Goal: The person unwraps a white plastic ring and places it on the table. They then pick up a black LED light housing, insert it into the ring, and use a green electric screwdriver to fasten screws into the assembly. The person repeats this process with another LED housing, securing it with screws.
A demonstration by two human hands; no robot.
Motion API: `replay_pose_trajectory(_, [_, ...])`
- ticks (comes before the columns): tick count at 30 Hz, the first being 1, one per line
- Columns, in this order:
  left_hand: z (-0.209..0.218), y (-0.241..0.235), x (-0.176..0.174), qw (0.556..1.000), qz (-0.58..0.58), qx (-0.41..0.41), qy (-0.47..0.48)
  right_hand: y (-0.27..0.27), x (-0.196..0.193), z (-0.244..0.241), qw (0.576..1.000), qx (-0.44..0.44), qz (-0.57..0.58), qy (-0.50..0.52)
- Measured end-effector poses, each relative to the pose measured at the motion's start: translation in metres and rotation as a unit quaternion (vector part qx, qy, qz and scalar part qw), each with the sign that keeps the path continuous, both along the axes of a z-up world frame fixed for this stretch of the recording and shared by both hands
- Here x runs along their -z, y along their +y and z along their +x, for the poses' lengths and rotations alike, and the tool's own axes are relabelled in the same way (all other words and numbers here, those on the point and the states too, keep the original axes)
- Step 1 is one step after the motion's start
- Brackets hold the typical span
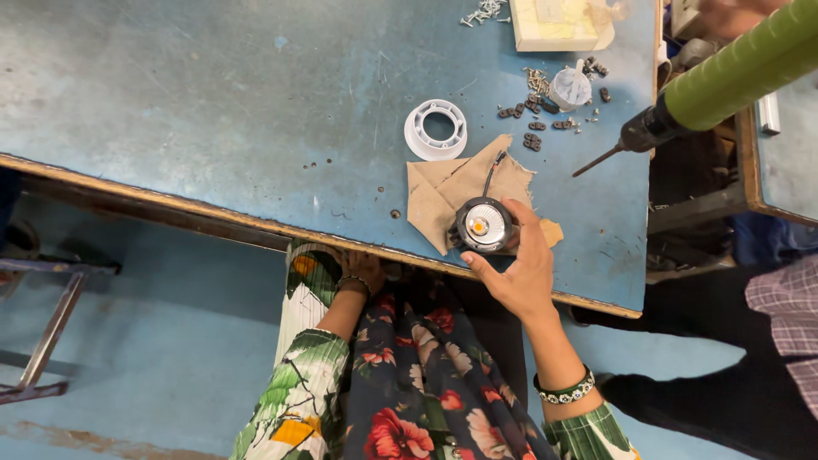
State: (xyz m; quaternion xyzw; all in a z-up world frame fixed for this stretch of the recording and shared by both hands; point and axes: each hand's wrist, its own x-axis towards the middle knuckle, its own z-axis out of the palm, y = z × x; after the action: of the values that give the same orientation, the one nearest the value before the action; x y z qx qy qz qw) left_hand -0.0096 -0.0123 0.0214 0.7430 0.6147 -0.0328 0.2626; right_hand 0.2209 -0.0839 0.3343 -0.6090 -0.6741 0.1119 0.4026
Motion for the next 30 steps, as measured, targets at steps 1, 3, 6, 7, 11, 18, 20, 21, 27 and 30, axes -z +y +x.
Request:
replay_pose_trajectory(1, [0.000, -0.001, 0.000, 1.000, -0.015, -0.002, 0.000, 0.000, 0.000, 0.000, 1.000, 0.001, 0.000, 0.001])
replay_pose_trajectory(3, [0.000, -0.003, 0.001, 1.000, -0.027, -0.004, 0.002, 0.000, -0.001, 0.000, 1.000, -0.003, 0.009, -0.003])
replay_pose_trajectory(6, [0.000, -0.005, -0.001, 1.000, -0.012, -0.002, 0.008, -0.001, 0.000, 0.000, 1.000, -0.008, 0.010, 0.006])
replay_pose_trajectory(7, [-0.001, -0.005, -0.002, 1.000, -0.005, 0.000, 0.010, 0.000, 0.002, 0.001, 1.000, -0.009, 0.008, 0.011])
replay_pose_trajectory(11, [0.002, -0.008, -0.002, 1.000, 0.004, 0.005, 0.002, -0.002, 0.007, 0.005, 1.000, 0.005, -0.010, 0.014])
replay_pose_trajectory(18, [0.005, -0.009, -0.008, 1.000, 0.001, 0.012, 0.004, 0.004, 0.002, -0.004, 1.000, 0.002, 0.011, -0.025])
replay_pose_trajectory(20, [0.005, -0.012, -0.005, 0.999, -0.028, 0.020, -0.005, 0.004, 0.001, -0.004, 0.999, 0.009, 0.005, -0.034])
replay_pose_trajectory(21, [0.001, -0.011, -0.003, 0.999, -0.031, 0.010, -0.001, 0.006, 0.002, -0.006, 0.999, 0.002, 0.015, -0.046])
replay_pose_trajectory(27, [0.001, -0.011, 0.009, 0.999, -0.011, 0.032, -0.020, 0.005, 0.000, -0.005, 0.998, 0.020, -0.001, -0.054])
replay_pose_trajectory(30, [-0.003, -0.010, 0.009, 0.999, -0.018, 0.038, -0.024, 0.004, -0.005, -0.009, 0.999, 0.026, -0.024, -0.027])
